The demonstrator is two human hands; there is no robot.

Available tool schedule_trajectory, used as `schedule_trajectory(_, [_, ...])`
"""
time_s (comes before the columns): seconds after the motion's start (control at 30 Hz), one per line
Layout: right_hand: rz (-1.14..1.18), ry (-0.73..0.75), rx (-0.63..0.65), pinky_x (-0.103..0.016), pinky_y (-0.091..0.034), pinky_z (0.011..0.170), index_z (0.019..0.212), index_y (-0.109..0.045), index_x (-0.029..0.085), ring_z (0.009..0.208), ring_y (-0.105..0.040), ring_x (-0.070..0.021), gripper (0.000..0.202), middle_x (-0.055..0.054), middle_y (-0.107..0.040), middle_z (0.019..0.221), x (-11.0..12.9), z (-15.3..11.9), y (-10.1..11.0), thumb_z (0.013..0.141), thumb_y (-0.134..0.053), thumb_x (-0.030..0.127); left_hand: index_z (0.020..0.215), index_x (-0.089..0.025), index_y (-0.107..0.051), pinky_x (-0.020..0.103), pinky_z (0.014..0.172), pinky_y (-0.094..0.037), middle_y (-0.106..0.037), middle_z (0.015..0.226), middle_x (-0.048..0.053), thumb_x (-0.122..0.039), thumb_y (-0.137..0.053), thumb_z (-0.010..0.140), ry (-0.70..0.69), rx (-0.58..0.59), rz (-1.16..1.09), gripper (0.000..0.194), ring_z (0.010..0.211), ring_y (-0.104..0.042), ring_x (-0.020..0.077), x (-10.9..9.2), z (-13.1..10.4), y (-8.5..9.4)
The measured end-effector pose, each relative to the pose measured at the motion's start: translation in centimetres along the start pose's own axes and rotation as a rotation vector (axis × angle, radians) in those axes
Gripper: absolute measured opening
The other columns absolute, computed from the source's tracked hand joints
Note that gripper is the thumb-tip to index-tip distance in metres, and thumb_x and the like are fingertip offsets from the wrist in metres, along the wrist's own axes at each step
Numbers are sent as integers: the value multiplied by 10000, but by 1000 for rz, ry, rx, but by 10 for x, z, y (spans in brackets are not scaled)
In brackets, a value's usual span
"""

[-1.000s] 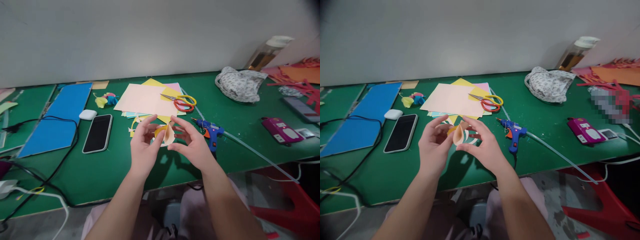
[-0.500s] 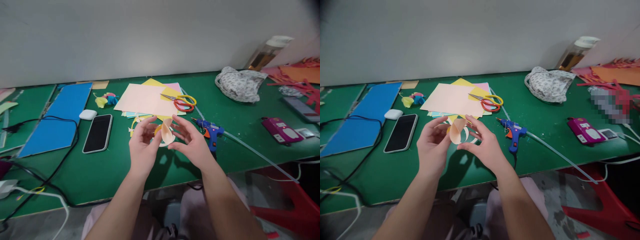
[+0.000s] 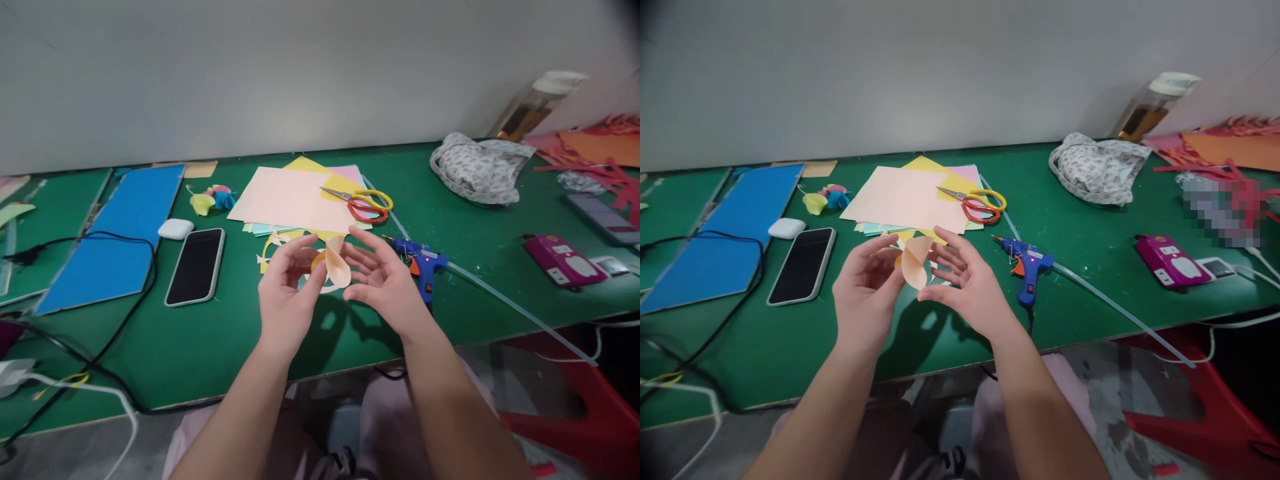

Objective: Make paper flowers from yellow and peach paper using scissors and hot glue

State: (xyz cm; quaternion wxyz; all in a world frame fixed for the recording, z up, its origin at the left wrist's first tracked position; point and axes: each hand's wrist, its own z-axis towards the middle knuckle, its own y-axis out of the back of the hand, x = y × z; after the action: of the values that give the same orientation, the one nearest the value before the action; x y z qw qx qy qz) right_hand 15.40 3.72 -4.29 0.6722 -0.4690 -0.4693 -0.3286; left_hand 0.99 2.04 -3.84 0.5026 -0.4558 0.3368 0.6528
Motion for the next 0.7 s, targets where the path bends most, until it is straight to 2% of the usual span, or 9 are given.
schedule_trajectory(0.4, [-26, 58, -19, -355, -485, 951, 1173, -560, 363, 1162, -526, -197, 617, 31, -591, 1222, 0, 1, -5, 627, -780, 177, 1005, -237, -658, 173, 702, -500, -661, 906, 9, -186, -665, 742, 46, 18, 2, 268, 798, -603, 94, -2, -4, -1])
schedule_trajectory(0.57, [-124, 89, -34, -388, -489, 933, 1214, -532, 368, 1160, -527, -221, 636, 19, -599, 1214, -2, 1, -5, 640, -776, 242, 1003, -234, -648, 186, 716, -503, -649, 925, 16, -181, -663, 742, 52, 23, -18, 267, 802, -601, 98, 0, -5, -2])
schedule_trajectory(0.7, [-196, 124, -52, -390, -484, 924, 1228, -514, 360, 1153, -526, -216, 616, 4, -588, 1217, -3, 0, -6, 673, -751, 240, 1050, -242, -615, 189, 706, -499, -628, 855, -2, -162, -665, 737, 50, 33, -34, 327, 764, -601, 92, 0, -4, -2])
